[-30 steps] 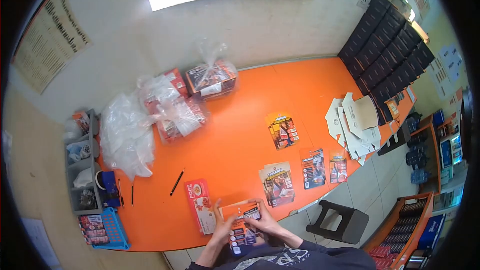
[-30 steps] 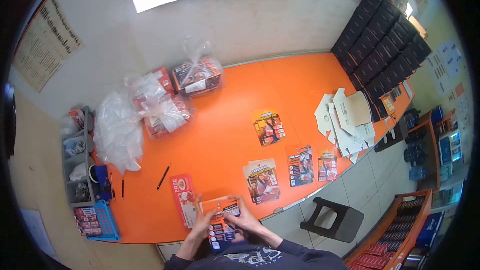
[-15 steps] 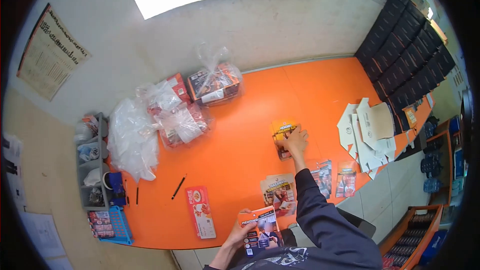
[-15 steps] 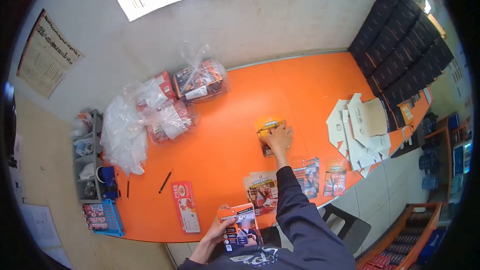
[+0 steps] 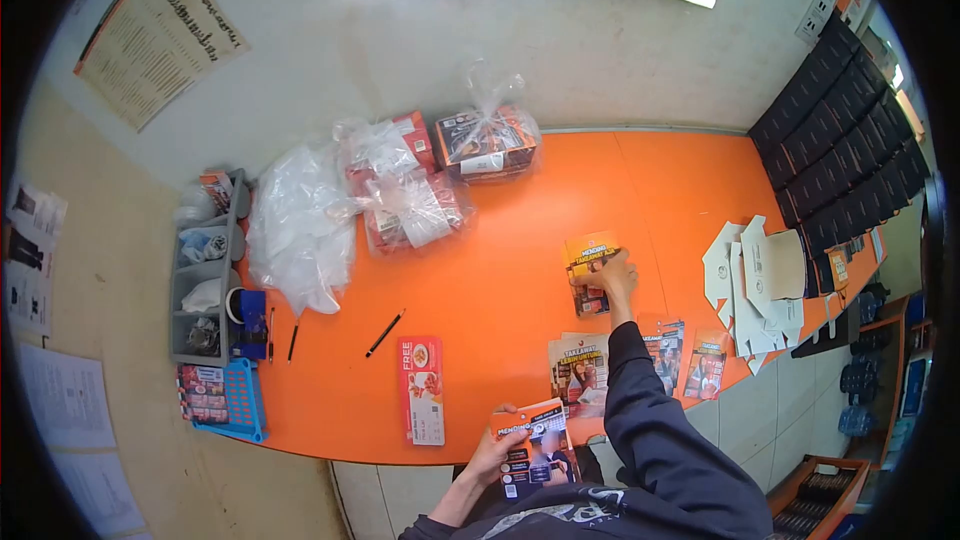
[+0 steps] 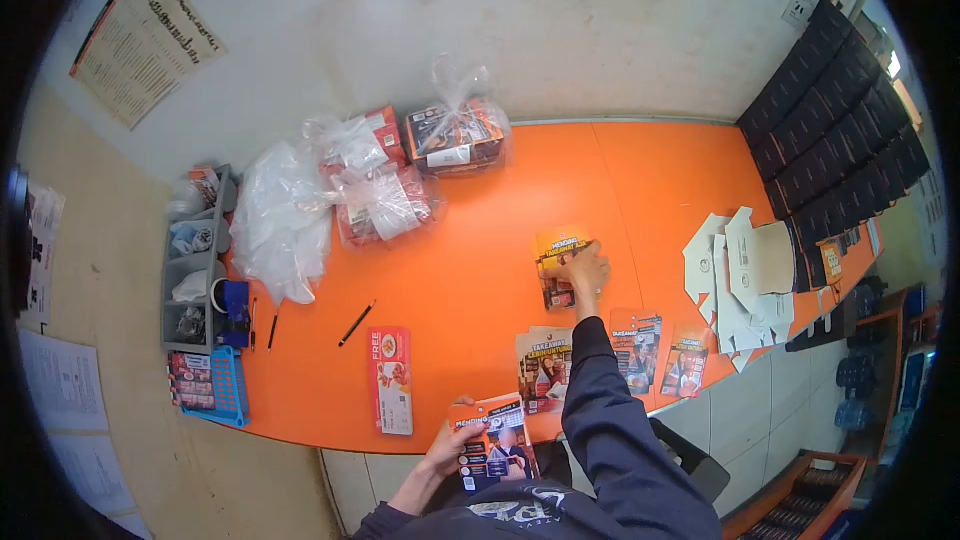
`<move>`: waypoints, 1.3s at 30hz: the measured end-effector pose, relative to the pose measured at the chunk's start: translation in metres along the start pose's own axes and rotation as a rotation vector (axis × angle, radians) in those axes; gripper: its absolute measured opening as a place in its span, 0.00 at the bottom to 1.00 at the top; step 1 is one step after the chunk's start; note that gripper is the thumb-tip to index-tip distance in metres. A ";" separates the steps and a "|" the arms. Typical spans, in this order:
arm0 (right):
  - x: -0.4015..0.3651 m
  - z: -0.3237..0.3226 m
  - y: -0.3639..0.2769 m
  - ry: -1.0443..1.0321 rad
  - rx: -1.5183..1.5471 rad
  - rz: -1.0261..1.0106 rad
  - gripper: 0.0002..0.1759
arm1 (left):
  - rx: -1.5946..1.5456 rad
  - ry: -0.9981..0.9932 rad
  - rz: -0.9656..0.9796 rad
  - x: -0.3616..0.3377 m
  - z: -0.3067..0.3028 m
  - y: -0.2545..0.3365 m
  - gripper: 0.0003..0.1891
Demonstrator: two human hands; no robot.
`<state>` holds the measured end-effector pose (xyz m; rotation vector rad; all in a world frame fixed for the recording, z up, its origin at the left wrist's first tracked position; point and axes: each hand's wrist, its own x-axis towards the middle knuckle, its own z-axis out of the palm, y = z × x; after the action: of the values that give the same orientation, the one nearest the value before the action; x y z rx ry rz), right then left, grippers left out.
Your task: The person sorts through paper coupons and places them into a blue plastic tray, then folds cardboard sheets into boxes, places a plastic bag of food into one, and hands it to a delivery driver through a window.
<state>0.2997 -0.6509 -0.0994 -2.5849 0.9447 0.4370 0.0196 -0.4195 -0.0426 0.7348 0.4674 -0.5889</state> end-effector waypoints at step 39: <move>-0.095 -0.035 -0.029 0.276 0.121 -1.001 0.14 | -0.116 -0.056 0.114 -0.013 0.014 -0.027 0.20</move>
<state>0.2550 -0.5923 -0.0240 -2.6360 -0.3153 -0.2476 -0.0043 -0.4411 -0.0391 0.6285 0.4010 -0.4703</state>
